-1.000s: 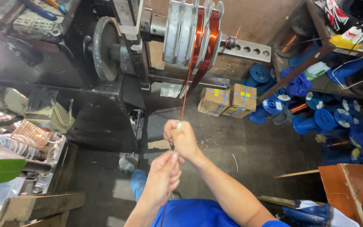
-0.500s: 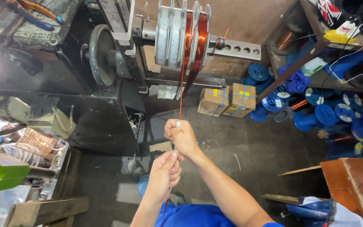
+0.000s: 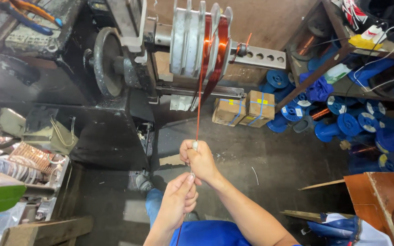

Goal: Guide copper wire onto a rotating mandrel using a small stick to create an electrical coil

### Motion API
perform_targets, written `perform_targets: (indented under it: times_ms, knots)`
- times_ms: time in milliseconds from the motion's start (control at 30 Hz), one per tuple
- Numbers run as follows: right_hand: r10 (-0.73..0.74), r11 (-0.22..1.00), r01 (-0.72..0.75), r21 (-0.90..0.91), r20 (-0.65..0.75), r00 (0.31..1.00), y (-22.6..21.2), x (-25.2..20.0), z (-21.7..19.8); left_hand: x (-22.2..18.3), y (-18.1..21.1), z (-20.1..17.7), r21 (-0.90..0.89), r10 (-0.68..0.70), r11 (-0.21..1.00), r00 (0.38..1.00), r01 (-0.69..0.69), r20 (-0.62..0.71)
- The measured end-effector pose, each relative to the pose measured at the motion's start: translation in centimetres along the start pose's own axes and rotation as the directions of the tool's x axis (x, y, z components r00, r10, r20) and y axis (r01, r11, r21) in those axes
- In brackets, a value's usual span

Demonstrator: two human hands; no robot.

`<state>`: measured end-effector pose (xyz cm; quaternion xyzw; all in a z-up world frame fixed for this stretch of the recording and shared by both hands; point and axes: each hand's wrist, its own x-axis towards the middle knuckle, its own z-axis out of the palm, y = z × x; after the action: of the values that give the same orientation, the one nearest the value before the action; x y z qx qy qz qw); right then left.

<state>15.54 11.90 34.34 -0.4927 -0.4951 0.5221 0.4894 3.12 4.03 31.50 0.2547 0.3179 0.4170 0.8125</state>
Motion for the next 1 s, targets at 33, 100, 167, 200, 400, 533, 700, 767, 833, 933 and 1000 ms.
perform_targets:
  times_ms: [33,100,167,200,400,533,700,767,833,933,1000]
  knots:
    - [0.004,1.000,-0.004,-0.003,0.007,1.000,-0.2,0.0,0.1,-0.3,0.4,0.3,-0.007,0.003,1.000,1.000,-0.003,-0.006]
    - [-0.053,0.998,0.051,0.043,0.045,0.998,-0.5,0.1,0.2,-0.8,1.0,1.0,-0.007,0.000,1.000,1.000,0.000,-0.023]
    - [-0.051,0.995,0.045,0.087,0.067,0.996,-1.7,0.1,0.5,-1.2,1.6,1.6,-0.029,0.003,1.000,1.000,-0.003,-0.020]
    - [-0.055,0.990,0.044,0.134,0.079,0.995,-2.3,0.1,0.7,-1.4,1.9,1.9,-0.043,0.002,0.999,1.000,-0.002,-0.008]
    - [-0.109,0.990,0.102,0.099,0.076,0.991,-1.9,1.1,-0.3,-0.5,1.6,3.2,-0.073,0.030,0.997,1.000,-0.029,0.001]
    - [-0.100,0.987,0.087,0.135,0.097,0.990,-1.5,2.2,-1.2,0.2,2.2,4.3,-0.040,0.074,0.996,0.997,-0.074,-0.004]
    - [-0.146,0.955,0.113,0.275,0.101,0.984,-6.0,2.8,-0.2,0.0,5.5,6.5,-0.008,0.101,0.995,0.994,-0.101,0.031]
    - [-0.156,0.948,0.114,0.296,0.121,0.980,-5.2,4.1,-0.6,0.4,6.0,7.1,-0.026,0.157,0.987,0.987,-0.157,0.028]
    - [-0.165,0.942,0.120,0.314,0.121,0.979,-4.5,5.0,-1.2,1.3,5.8,7.1,-0.041,0.199,0.979,0.979,-0.197,0.039]
    - [-0.131,0.954,0.112,0.278,0.050,0.990,-2.0,5.6,-2.4,2.8,4.1,5.9,-0.050,0.172,0.984,0.984,-0.169,0.048]
    - [-0.163,0.986,0.163,0.039,0.019,0.986,0.8,6.3,-3.4,3.2,3.0,5.2,-0.068,0.162,0.985,0.983,-0.156,0.086]
